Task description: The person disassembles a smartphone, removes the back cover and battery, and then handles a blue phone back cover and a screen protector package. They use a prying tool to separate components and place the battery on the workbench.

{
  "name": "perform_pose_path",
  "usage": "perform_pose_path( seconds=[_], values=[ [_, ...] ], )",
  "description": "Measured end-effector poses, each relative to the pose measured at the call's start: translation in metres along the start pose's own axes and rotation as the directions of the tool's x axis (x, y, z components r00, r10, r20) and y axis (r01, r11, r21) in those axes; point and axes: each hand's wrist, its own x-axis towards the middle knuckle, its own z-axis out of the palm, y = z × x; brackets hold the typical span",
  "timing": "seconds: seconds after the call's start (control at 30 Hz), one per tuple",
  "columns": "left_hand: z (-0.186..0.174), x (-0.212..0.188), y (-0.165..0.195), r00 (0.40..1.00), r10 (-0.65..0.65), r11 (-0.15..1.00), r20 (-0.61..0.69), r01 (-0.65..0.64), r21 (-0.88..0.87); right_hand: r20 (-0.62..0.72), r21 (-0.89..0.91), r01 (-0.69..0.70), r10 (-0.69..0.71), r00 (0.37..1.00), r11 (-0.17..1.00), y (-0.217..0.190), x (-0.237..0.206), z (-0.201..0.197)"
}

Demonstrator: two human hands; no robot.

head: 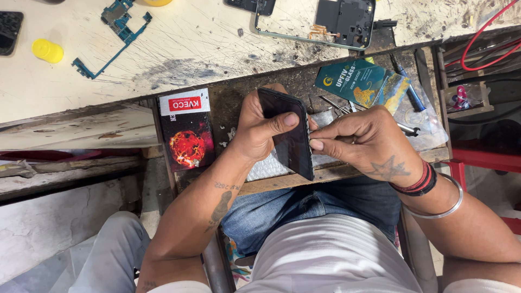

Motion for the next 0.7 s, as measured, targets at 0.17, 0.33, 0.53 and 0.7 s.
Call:
perform_pose_path(
  seconds=[0.17, 0.33, 0.53, 0.7],
  values=[
    [-0.0007, 0.0000, 0.0002, 1.000, -0.004, 1.000, 0.007, 0.004, 0.019, 0.014, -0.037, 0.008, -0.008, 1.000, 0.999, 0.0011, 0.0011, -0.0019],
    [-0.0007, -0.0005, -0.0012, 1.000, -0.013, 0.999, -0.013, 0.013, 0.032, 0.018, -0.009, 0.009, -0.009, 1.000, 1.000, 0.0033, 0.0011, -0.0022],
    [-0.0002, -0.0004, 0.0010, 1.000, -0.005, 1.000, 0.001, 0.005, 0.025, 0.029, 0.007, -0.020, 0.019, 0.999, 1.000, 0.0054, 0.0023, -0.0028],
    [-0.0002, -0.0004, 0.0008, 1.000, -0.001, 0.999, 0.005, 0.001, 0.048, 0.031, -0.015, -0.011, 0.011, 0.999, 1.000, 0.0060, 0.0014, -0.0026]
  ],
)
